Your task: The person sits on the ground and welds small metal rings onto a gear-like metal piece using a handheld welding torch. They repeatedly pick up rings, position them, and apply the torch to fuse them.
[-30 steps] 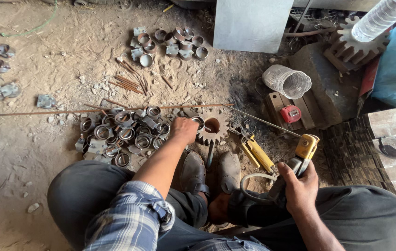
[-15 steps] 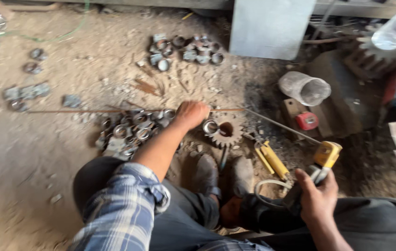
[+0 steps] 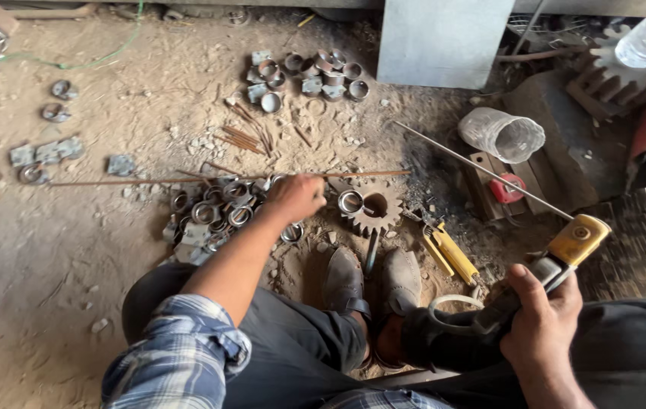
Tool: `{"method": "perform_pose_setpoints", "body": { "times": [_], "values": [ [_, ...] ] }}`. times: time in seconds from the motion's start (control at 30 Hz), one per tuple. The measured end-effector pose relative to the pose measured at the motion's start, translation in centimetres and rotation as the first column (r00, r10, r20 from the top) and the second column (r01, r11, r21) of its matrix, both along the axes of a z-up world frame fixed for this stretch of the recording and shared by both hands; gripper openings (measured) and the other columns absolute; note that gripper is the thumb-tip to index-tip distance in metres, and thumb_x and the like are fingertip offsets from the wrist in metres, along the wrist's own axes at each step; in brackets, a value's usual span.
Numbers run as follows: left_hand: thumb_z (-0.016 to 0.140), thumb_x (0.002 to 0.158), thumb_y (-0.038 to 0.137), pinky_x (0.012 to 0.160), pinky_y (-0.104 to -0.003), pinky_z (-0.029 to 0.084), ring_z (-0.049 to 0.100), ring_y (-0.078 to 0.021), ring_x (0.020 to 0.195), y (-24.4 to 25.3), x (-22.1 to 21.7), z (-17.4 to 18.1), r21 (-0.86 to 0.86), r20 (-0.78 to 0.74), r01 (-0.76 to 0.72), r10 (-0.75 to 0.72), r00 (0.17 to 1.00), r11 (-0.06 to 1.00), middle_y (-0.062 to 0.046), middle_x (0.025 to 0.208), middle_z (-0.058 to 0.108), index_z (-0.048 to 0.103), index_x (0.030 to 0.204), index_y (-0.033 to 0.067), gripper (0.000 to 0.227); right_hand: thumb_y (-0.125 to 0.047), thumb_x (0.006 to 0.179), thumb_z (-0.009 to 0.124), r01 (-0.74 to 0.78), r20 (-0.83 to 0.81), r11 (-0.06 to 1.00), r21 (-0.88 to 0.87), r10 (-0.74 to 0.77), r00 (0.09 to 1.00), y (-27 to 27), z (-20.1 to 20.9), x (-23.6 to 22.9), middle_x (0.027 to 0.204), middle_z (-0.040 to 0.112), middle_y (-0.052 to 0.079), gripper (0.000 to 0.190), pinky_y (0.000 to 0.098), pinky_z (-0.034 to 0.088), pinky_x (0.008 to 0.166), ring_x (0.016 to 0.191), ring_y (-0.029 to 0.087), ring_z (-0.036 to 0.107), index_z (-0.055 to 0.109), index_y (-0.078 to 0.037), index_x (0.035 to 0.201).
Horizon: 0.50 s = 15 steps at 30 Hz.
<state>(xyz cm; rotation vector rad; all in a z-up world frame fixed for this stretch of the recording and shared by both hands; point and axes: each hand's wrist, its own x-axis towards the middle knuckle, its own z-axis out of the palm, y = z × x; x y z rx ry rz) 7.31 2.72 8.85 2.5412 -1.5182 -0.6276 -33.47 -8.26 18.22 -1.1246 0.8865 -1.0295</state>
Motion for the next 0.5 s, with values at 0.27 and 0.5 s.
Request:
{"method": "perform_pose_setpoints", "body": {
  "times": [0.27,0.5],
  "values": [
    [0.064,0.093,0.023,0.094,-0.052,0.049,0.066,-0.028,0.1,-2.5,-2.9,-4.4,0.107,0.082,0.295,-0.305,0.949,0.949,-0.013,0.113,0.066,0.052,0.134,0.0206,0.043,-0.006,0.091,0.072,-0.01,-0.04,1.0,0.01,0.01,0.999,-0.1,-0.1,2.4,0.091,0.06,0.004,0.032,0.0304,0.055,0.065,0.074,0.014,0.062,0.054,-0.005,0.117],
    [0.055,0.101,0.014,0.089,-0.043,0.053,0.072,-0.0241,0.098,-3.4,-2.8,-5.7,0.35,0.127,0.356,-0.421,0.898,0.866,-0.01,0.103,0.073,0.053,0.137,0.0187,0.037,-0.008,0.09,0.073,-0.017,-0.125,0.999,0.031,0.021,0.992,-0.4,-0.7,2.9,0.09,0.061,0.004,0.032,0.0293,0.055,0.066,0.075,0.014,0.063,0.055,-0.004,0.117]
  ]
}}
